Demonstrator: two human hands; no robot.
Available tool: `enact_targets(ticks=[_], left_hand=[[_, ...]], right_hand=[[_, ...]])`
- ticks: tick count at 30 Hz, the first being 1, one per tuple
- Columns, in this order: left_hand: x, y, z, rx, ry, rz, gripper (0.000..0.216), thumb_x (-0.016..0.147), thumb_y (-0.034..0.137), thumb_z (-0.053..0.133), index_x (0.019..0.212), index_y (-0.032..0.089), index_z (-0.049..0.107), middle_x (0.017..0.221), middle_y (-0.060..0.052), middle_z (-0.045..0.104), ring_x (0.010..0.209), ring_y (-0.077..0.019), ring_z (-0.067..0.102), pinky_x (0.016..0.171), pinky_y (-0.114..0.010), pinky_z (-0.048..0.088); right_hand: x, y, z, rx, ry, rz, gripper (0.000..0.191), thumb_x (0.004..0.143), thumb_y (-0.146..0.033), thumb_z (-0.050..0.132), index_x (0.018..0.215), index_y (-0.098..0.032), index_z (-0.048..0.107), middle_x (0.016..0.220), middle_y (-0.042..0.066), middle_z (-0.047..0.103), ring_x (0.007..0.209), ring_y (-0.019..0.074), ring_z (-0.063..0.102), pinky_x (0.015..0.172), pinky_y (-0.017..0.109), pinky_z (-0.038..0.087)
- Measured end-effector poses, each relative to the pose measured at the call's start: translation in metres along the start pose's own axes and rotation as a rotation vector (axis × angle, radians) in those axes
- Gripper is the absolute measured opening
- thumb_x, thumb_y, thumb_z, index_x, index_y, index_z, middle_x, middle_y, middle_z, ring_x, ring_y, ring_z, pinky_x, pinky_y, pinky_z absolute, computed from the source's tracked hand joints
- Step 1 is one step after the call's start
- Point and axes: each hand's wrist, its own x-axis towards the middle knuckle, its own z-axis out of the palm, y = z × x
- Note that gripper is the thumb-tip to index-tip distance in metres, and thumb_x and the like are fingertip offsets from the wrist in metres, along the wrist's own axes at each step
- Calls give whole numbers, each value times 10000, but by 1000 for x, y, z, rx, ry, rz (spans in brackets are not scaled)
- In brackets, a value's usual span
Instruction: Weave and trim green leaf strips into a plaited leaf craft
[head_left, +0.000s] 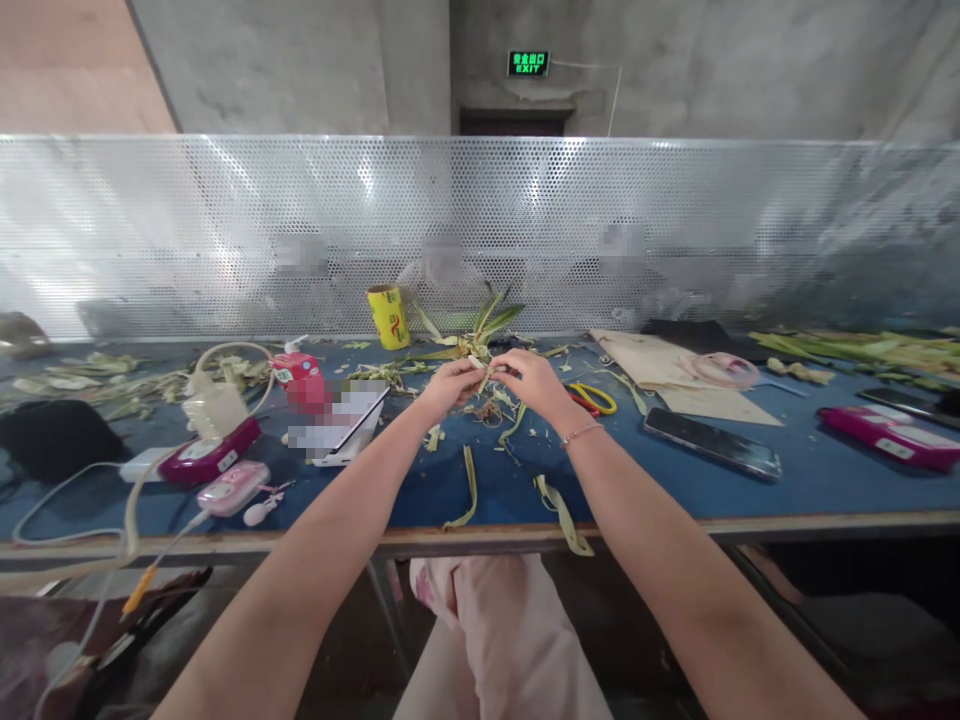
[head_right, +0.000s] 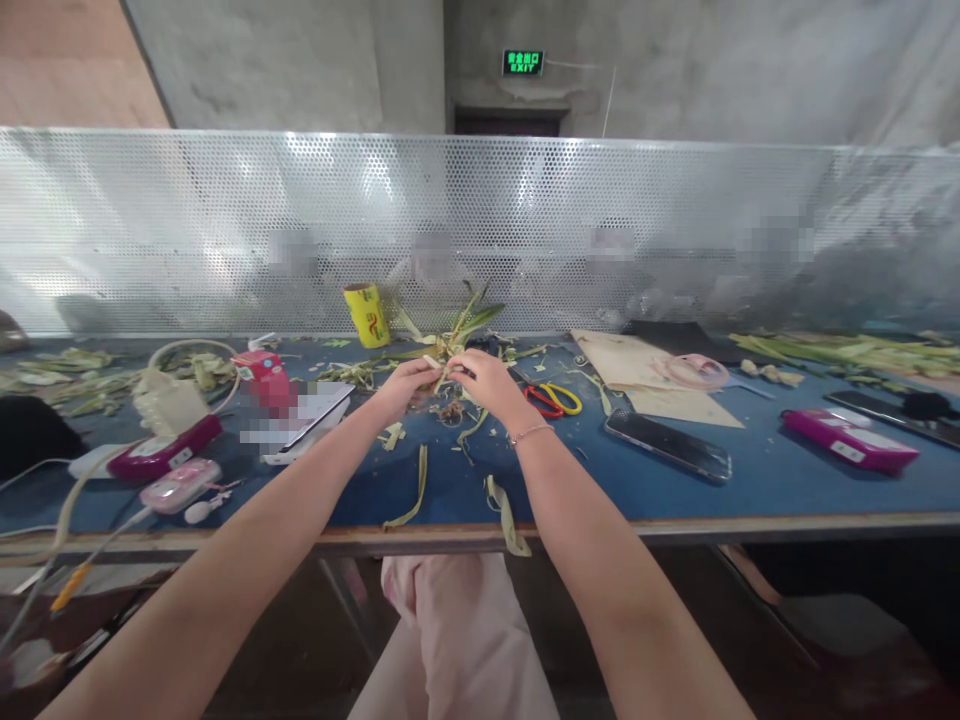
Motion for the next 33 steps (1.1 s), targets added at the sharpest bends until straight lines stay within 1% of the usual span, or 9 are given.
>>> enact_targets(ticks=[5, 8, 14, 17, 21, 25, 29, 33], left_hand=[[2, -2, -2, -8, 0, -5, 329, 653, 421, 683, 616, 149, 501, 468, 50, 383, 349, -12, 224, 390, -214, 89], [2, -2, -3, 9, -7, -15, 330, 662, 421, 672, 593, 144, 507, 453, 49, 373, 344, -12, 215, 388, -215, 91], [3, -1, -6, 104, -16, 31, 286, 676, 397, 655, 638, 135, 545, 509, 26, 466, 356, -13, 248, 386, -207, 118], [3, -2, -7, 127, -25, 47, 274, 675, 386, 657, 640, 138, 544, 525, 27, 486, 358, -13, 266, 384, -200, 136], [4, -5, -7, 17, -35, 13, 296, 674, 396, 664, 617, 143, 522, 505, 33, 462, 340, -12, 240, 371, -203, 119], [6, -8, -5, -99, -1, -38, 314, 658, 388, 682, 586, 141, 503, 486, 28, 449, 336, -18, 262, 368, -206, 118], [6, -7, -4, -133, 40, -33, 297, 642, 355, 701, 583, 134, 511, 483, 19, 455, 354, -27, 306, 377, -201, 144], [5, -5, -2, -152, 48, -46, 292, 638, 343, 699, 573, 135, 504, 483, 15, 465, 353, -31, 313, 378, -202, 156]], right_hand=[[-1, -2, 1, -40, 1, -28, 103, 807, -249, 552, 834, -214, 645, 781, 38, 588, 737, 162, 525, 722, 288, 391], [-1, -2, 2, -35, 4, -34, 103, 807, -232, 549, 824, -210, 648, 792, 42, 606, 757, 166, 538, 742, 291, 393], [-2, -1, 4, -31, 30, -4, 96, 792, -217, 560, 789, -204, 656, 778, 41, 621, 740, 163, 551, 729, 292, 403], [-1, -2, 4, -43, 27, -3, 114, 801, -222, 547, 791, -197, 657, 769, 43, 620, 730, 159, 550, 712, 287, 409], [0, -4, 4, -46, 21, 12, 130, 807, -254, 551, 817, -178, 656, 760, 46, 603, 699, 150, 538, 662, 277, 417], [0, -6, 3, -18, 5, 11, 144, 805, -262, 556, 864, -179, 658, 813, 56, 616, 731, 153, 554, 656, 274, 441], [-1, -5, 5, -32, -1, 7, 165, 821, -265, 527, 888, -182, 653, 824, 61, 611, 734, 155, 567, 653, 276, 463], [-2, -1, 8, -54, 17, 3, 165, 815, -264, 531, 892, -181, 652, 817, 55, 608, 725, 153, 566, 656, 276, 467]])
